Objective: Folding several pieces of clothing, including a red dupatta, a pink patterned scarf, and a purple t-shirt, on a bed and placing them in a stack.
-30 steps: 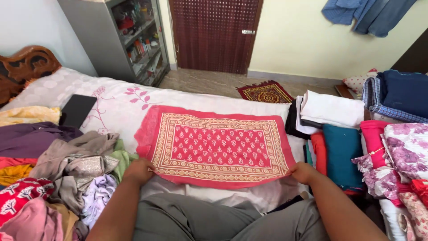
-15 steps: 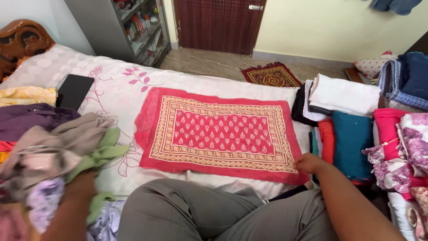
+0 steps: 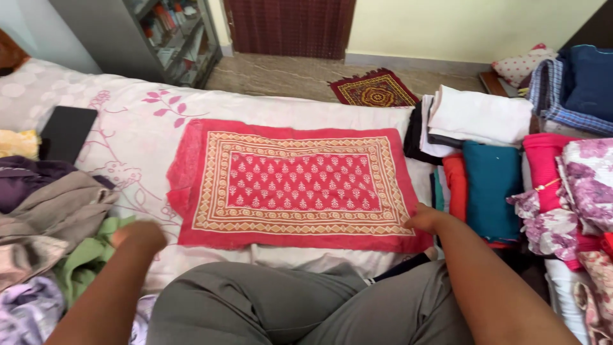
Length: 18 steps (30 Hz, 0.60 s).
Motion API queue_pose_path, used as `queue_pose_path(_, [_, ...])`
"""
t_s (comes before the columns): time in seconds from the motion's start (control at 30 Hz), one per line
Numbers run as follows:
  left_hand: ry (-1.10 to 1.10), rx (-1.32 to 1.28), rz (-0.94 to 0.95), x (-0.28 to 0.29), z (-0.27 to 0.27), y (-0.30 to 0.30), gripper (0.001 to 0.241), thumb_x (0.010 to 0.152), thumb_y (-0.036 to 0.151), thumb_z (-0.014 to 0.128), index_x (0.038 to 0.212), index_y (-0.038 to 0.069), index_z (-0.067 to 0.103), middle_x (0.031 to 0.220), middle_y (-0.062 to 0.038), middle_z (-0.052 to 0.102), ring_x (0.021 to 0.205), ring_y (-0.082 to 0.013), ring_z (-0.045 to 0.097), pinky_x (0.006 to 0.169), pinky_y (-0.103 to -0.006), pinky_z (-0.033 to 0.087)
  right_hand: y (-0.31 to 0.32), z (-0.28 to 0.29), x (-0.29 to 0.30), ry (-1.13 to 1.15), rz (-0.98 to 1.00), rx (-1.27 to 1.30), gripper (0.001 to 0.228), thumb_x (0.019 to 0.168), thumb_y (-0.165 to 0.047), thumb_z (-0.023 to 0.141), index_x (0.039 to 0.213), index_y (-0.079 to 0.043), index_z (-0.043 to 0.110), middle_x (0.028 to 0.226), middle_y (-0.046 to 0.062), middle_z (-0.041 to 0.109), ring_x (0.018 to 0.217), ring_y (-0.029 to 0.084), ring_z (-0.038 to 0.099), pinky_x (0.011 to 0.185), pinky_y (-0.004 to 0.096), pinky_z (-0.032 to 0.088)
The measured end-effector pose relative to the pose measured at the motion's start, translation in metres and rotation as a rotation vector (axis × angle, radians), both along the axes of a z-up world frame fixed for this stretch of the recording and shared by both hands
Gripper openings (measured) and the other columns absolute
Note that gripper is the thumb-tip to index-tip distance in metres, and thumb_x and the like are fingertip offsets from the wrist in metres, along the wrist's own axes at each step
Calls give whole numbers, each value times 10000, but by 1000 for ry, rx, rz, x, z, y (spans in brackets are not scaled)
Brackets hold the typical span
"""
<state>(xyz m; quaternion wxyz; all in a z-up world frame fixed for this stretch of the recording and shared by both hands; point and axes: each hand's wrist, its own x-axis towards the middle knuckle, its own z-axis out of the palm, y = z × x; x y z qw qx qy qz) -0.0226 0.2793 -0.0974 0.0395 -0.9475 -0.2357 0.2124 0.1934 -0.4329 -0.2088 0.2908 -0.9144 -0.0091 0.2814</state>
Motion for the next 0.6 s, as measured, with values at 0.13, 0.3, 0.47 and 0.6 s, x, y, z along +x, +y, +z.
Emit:
queue_pose_path(0.13, [-38, -104, -29, 50, 36, -93, 430, 890, 408, 677, 1214, 137, 755, 1294, -116, 729, 1215, -292, 692, 991, -458, 551, 19, 30, -20, 171, -189, -36, 824, 749, -195, 858, 1461, -50, 471, 1347, 180, 624, 1178, 321, 638, 944, 476, 546])
queue_pose_path(0.3, [-125, -328, -178, 95, 47, -222, 434, 882, 446, 679, 1148, 114, 766, 1207, -129, 737, 1139, -323, 703, 966, -480, 553, 20, 30, -21, 114, -274, 31, 843, 725, -95, 870, 1462, -79, 460, 1283, 174, 662, 1114, 324, 672, 822, 477, 572])
queue_pose_path(0.47, [-437, -711, -321, 120, 5, -315, 423, 834, 373, 710, 1174, 124, 748, 1143, -140, 740, 1088, -314, 699, 945, -468, 532, 20, 21, -10, 193, -420, 135, 754, 735, 36, 726, 1425, -199, 535, 1024, 183, 670, 821, 278, 617, 663, 427, 491])
queue_pose_path(0.6, [-670, -1069, -281, 163, -14, -379, 436, 868, 397, 697, 1175, 90, 734, 1054, -148, 764, 1000, -298, 745, 875, -430, 570, 30, 5, 2, 35, -310, 283, 605, 697, 55, 744, 1290, -53, 697, 915, 125, 709, 745, 232, 656, 633, 377, 508])
